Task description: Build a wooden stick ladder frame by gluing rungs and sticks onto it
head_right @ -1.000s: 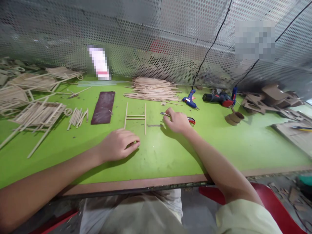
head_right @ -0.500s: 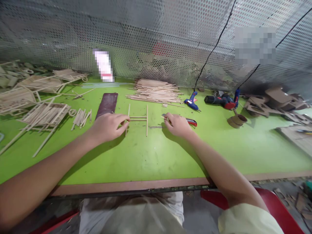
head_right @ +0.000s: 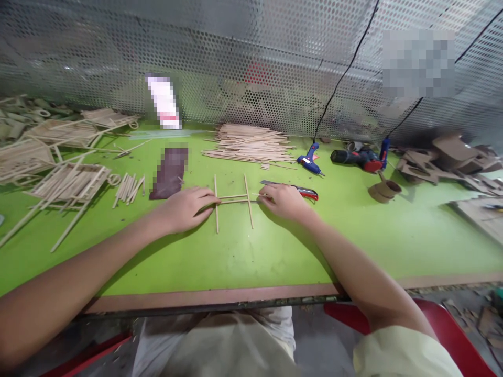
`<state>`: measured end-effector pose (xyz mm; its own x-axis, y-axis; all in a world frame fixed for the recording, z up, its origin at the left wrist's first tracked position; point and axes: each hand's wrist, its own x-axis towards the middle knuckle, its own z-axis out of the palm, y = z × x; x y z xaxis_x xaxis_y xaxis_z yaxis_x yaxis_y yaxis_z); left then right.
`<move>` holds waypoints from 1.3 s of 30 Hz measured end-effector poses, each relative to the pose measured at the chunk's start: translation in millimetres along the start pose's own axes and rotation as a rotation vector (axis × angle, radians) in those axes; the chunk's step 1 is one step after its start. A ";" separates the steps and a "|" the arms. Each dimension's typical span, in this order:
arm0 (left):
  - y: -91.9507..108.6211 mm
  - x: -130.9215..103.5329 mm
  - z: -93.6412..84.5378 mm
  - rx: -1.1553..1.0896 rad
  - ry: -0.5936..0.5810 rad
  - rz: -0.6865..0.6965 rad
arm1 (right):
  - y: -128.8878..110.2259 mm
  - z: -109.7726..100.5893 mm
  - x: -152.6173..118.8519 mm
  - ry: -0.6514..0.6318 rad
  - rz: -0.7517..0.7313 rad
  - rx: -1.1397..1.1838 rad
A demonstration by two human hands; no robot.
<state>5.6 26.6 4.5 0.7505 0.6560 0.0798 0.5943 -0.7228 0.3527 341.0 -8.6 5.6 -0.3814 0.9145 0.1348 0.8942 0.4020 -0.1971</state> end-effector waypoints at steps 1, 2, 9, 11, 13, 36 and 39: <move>3.5 -0.4 1.9 -0.013 -0.006 0.031 | 0.6 0.9 -0.2 0.013 -0.018 -0.004; 6.4 -0.8 3.5 -0.017 -0.010 0.059 | 1.3 1.8 -0.4 0.025 -0.034 -0.006; 8.1 -3.1 5.2 0.000 -0.010 0.145 | 4.5 5.4 -0.4 0.072 -0.107 0.024; 6.6 -3.6 4.7 -0.017 -0.007 0.150 | 3.5 5.8 -0.6 0.092 -0.109 0.030; 6.2 -3.9 4.7 -0.017 -0.016 0.151 | 1.7 5.9 -1.3 0.104 -0.110 0.036; 23.5 -2.8 13.0 -0.066 0.174 0.215 | -46.7 8.7 -13.4 0.190 -0.458 0.083; 25.7 -3.6 14.5 -0.072 0.208 0.203 | -47.4 4.8 -12.3 0.150 -0.444 0.070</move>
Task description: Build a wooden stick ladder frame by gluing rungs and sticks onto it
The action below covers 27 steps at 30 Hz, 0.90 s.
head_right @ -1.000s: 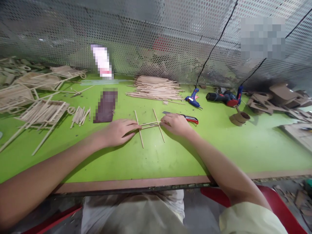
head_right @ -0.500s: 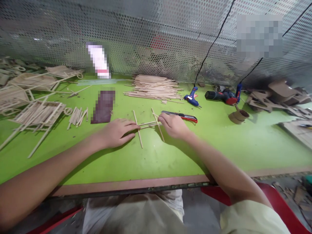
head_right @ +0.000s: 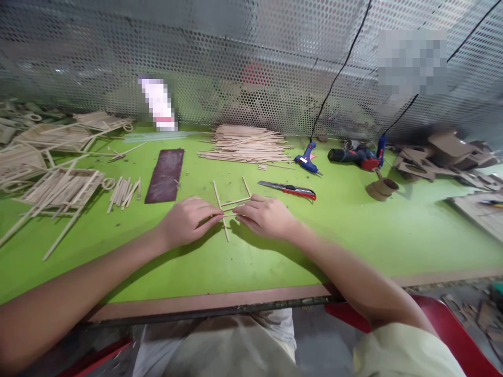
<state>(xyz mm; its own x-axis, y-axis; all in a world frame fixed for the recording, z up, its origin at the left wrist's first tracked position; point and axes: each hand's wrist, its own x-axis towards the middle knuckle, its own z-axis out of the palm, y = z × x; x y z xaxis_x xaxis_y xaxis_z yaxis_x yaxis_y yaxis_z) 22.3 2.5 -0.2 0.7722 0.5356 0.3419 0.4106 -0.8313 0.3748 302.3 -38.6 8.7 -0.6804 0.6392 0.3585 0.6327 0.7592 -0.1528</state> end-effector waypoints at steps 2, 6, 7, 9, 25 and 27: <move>-0.3 -0.1 -0.4 -0.023 0.010 -0.052 | 12.8 -10.7 1.7 -0.015 0.059 -0.022; -2.0 -0.3 -4.8 -0.070 0.003 -0.184 | 86.0 -56.1 1.5 0.122 0.422 -0.239; -2.0 -0.2 -6.1 -0.086 -0.001 -0.219 | 111.0 -70.1 -0.3 0.131 0.538 -0.303; -1.2 0.3 -8.0 -0.132 -0.010 -0.286 | 159.7 -96.1 -5.9 0.020 0.698 -0.430; -11.3 -1.5 -5.3 -0.170 -0.087 -0.397 | 270.7 -96.4 -5.2 -0.529 0.440 -0.728; -11.9 -1.0 -6.0 -0.177 -0.101 -0.411 | 271.1 -100.7 -6.7 -0.529 0.449 -0.740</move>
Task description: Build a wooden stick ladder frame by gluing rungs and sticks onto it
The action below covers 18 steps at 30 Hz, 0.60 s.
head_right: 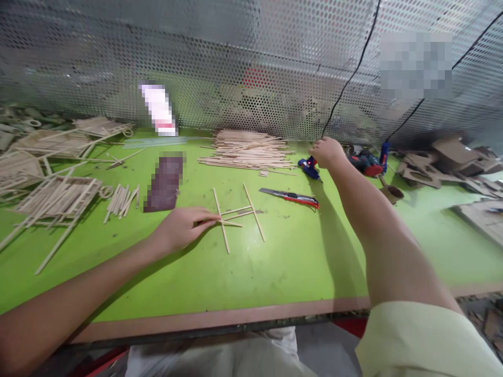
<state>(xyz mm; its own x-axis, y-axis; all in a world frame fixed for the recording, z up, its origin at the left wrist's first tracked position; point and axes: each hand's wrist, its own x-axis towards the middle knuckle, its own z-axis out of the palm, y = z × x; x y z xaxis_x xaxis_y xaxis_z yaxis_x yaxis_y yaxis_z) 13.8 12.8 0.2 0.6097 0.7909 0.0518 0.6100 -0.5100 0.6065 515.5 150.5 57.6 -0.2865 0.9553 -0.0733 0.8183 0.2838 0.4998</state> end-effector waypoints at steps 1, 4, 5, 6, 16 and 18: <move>0.2 0.5 -0.7 -0.006 -0.004 -0.012 | 2.4 -1.3 -2.4 0.004 0.011 -0.005; 2.8 2.4 -3.5 -0.038 -0.009 -0.063 | 8.3 -8.0 -14.4 0.047 0.068 -0.015; 4.5 3.1 -4.4 -0.056 -0.011 -0.086 | 8.7 -11.7 -19.6 0.068 0.085 -0.020; 6.8 3.9 -5.2 -0.079 -0.013 -0.110 | 7.5 -16.2 -25.2 0.098 0.103 -0.021; 54.0 34.7 -37.2 -0.261 0.211 -0.269 | -70.0 -96.6 -48.2 0.691 0.410 0.350; 66.1 50.7 -50.0 -0.246 0.324 -0.241 | -78.3 -110.9 -43.8 0.745 0.438 0.402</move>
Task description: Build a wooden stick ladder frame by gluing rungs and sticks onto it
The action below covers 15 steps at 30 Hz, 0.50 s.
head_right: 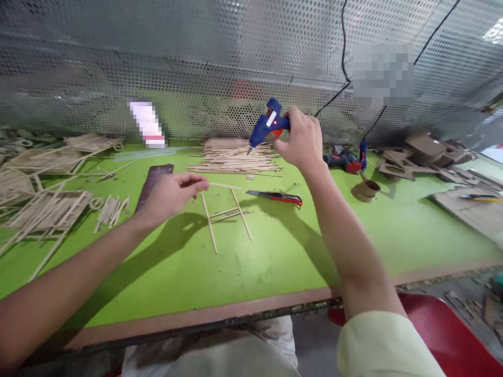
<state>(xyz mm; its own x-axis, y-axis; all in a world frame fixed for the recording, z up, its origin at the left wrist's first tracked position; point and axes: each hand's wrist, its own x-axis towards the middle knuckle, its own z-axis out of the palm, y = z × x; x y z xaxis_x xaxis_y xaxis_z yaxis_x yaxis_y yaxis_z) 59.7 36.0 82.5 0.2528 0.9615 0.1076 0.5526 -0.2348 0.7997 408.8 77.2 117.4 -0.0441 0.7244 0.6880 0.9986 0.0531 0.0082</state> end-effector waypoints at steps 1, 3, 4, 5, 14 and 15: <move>8.0 8.3 -0.5 -0.016 0.046 0.026 | -5.3 -1.8 3.3 0.015 0.022 0.023; 19.7 25.0 3.2 -0.060 0.086 0.053 | -12.0 -3.8 8.3 0.020 0.065 0.063; 22.7 32.9 7.5 -0.071 0.107 0.049 | -13.8 -4.1 9.6 0.015 0.080 0.082; 23.6 40.1 13.4 -0.071 0.096 0.051 | -14.8 -3.9 10.2 0.013 0.090 0.101; -15.2 58.5 68.5 0.188 -0.175 0.075 | -9.9 -2.7 6.2 -0.079 0.113 0.082; -18.8 58.4 69.6 0.221 -0.203 0.080 | -10.2 -3.3 6.0 -0.105 0.120 0.066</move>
<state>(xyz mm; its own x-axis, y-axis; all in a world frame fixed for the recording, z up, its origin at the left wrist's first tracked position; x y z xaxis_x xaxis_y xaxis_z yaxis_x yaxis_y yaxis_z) 119.3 86.7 32.7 0.4440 0.8956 0.0269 0.6780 -0.3555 0.6434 398.5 78.7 123.8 0.0685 0.7961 0.6012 0.9929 0.0044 -0.1191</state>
